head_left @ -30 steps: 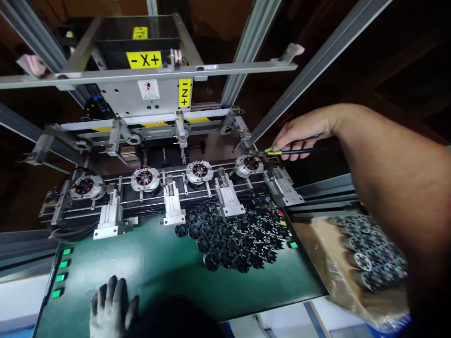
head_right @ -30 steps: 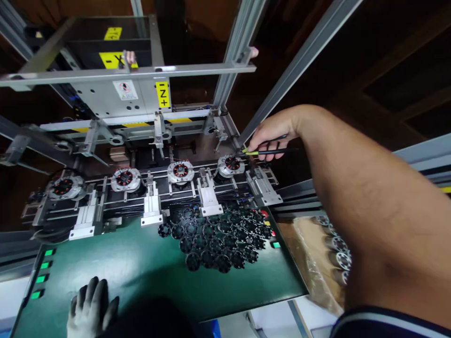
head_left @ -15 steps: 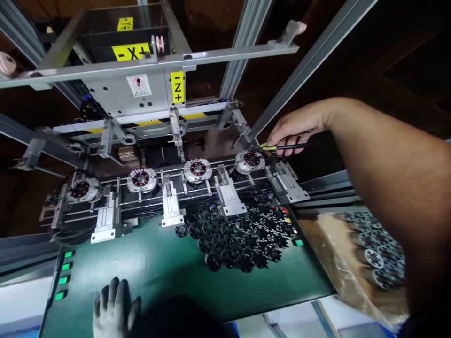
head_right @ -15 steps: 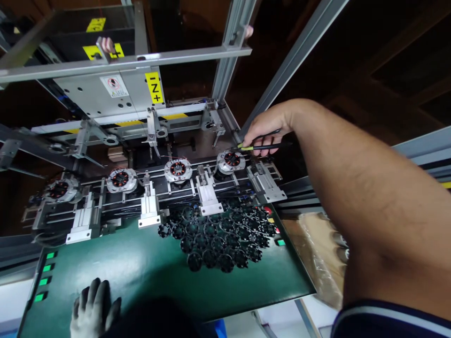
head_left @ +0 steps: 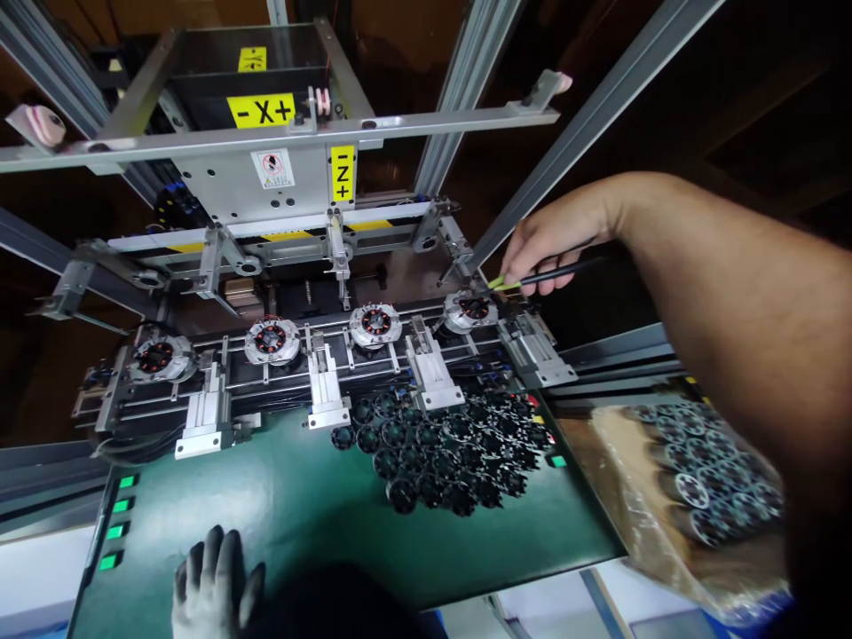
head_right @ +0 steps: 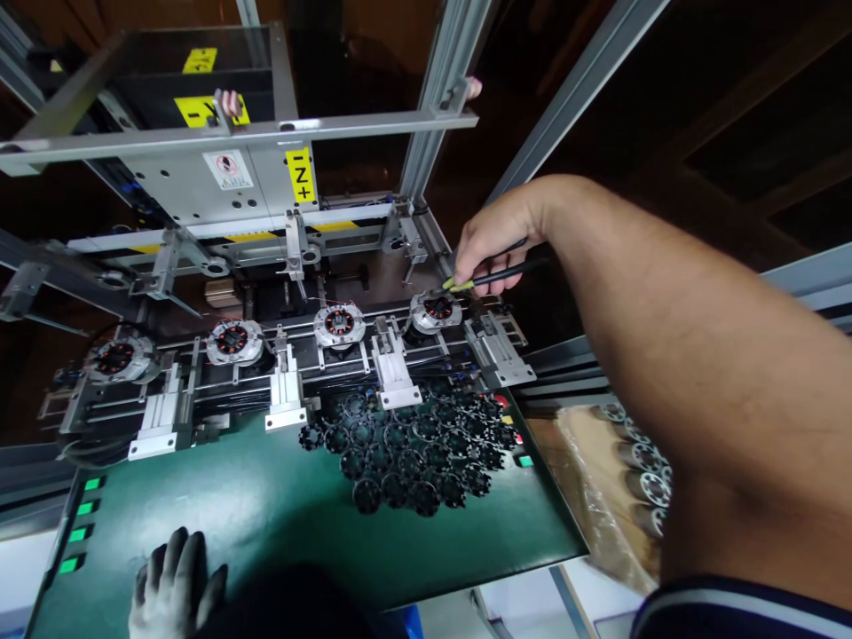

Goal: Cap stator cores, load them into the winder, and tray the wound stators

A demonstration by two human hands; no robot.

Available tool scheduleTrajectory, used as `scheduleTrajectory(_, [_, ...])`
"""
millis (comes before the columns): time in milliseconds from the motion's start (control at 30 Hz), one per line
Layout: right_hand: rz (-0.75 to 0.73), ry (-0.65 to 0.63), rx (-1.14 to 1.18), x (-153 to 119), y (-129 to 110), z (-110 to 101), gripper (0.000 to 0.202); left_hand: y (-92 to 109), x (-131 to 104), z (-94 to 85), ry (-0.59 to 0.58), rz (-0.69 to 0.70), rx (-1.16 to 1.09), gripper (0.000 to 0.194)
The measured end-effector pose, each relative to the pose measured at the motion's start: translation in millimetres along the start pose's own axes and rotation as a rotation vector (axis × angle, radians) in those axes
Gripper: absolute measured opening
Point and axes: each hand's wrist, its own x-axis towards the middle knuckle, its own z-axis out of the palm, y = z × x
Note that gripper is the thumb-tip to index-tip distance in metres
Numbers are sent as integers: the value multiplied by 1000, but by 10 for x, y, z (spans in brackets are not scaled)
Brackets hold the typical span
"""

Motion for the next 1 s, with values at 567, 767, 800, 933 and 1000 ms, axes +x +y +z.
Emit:
scheduleTrajectory(567, [41,-37,-33,256,-68,81,29,-13,-39,44,1,-26,-32,54])
scheduleTrajectory(767, [-94,-56,29,227,-30,92,28,-7,-28,55,44,-27,-68,52])
scheduleTrajectory(800, [-161,-61,50,163,-52,104,25,-7,-25,63,53,-28,-66,52])
scheduleTrajectory(933, [-541,-111,123,-210,-361,501,24,-5,-25,123,55,-17,-43,52])
scheduleTrajectory(1000, [-716,-115,118,-313,-636,1064,33,9,-19,125,67,-3,-36,53])
